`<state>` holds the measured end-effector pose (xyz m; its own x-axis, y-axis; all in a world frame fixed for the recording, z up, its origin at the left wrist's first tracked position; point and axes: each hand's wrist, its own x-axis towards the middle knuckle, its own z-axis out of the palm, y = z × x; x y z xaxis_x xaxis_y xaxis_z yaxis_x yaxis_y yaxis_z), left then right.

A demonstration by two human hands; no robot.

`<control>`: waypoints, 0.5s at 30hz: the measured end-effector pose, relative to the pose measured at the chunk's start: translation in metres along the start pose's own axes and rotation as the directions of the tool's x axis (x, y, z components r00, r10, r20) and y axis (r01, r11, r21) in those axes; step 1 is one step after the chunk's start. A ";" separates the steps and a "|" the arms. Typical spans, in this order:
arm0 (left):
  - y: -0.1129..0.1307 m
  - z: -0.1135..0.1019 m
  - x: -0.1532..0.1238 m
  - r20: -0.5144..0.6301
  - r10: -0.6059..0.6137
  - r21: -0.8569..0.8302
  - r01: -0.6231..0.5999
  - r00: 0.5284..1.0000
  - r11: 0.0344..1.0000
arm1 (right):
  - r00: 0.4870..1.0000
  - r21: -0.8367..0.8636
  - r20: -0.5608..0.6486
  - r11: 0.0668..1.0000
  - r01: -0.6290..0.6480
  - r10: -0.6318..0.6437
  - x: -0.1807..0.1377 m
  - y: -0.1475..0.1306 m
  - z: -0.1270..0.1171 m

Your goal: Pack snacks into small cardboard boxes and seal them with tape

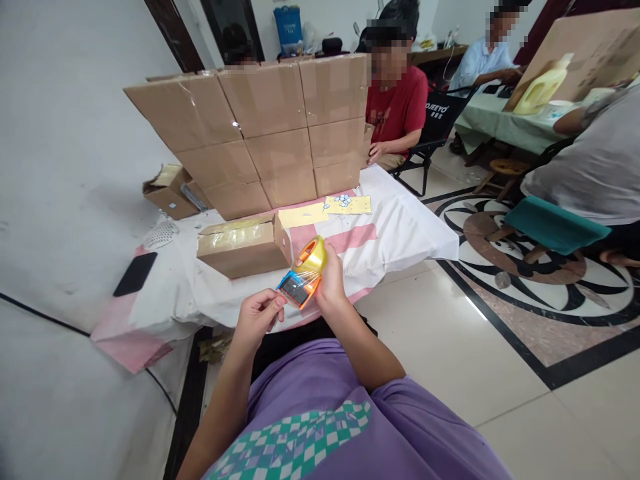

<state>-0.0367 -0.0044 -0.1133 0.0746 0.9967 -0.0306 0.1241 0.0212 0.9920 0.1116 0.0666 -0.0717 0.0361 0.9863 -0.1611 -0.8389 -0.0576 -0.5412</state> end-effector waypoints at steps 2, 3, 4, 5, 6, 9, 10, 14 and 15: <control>-0.006 -0.001 0.003 -0.034 -0.013 0.032 0.014 0.999 0.999 | 1.000 0.005 0.009 1.000 0.009 -0.009 -0.001 -0.003 0.000; -0.011 -0.003 0.004 -0.069 -0.017 0.050 0.021 0.997 0.999 | 1.000 -0.007 -0.001 1.000 0.011 -0.011 -0.001 -0.007 0.000; -0.018 -0.006 0.006 -0.117 -0.019 0.071 0.027 0.993 0.997 | 1.000 -0.033 -0.001 0.999 0.008 -0.008 -0.003 -0.012 0.001; -0.025 -0.012 0.008 -0.177 -0.019 0.091 0.036 0.984 0.995 | 1.000 -0.064 0.005 0.998 0.026 -0.026 -0.006 -0.019 0.002; -0.034 -0.020 0.009 -0.242 -0.020 0.110 0.048 0.970 0.993 | 0.997 -0.096 0.014 0.992 0.081 -0.080 -0.009 -0.027 0.003; -0.059 -0.049 0.004 -0.411 -0.035 0.138 0.101 0.911 0.985 | 0.895 -0.183 0.052 0.877 0.444 -0.443 -0.023 -0.054 0.007; -0.065 -0.059 0.001 -0.448 -0.043 0.136 0.115 0.893 0.984 | 0.817 -0.205 0.060 0.794 0.572 -0.573 -0.026 -0.061 0.008; -0.077 -0.083 -0.009 -0.527 -0.060 0.090 0.126 0.848 0.988 | 0.620 -0.311 0.086 0.570 0.760 -0.780 0.000 -0.072 0.003; -0.076 -0.084 -0.009 -0.533 -0.061 0.076 0.119 0.844 0.990 | 0.616 -0.345 0.078 0.559 0.754 -0.784 0.017 -0.071 0.000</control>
<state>-0.1303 -0.0086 -0.1780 -0.4718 0.8815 -0.0209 0.2064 0.1335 0.9693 0.1724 0.0877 -0.0362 0.6376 0.6649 0.3890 -0.2539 0.6582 -0.7087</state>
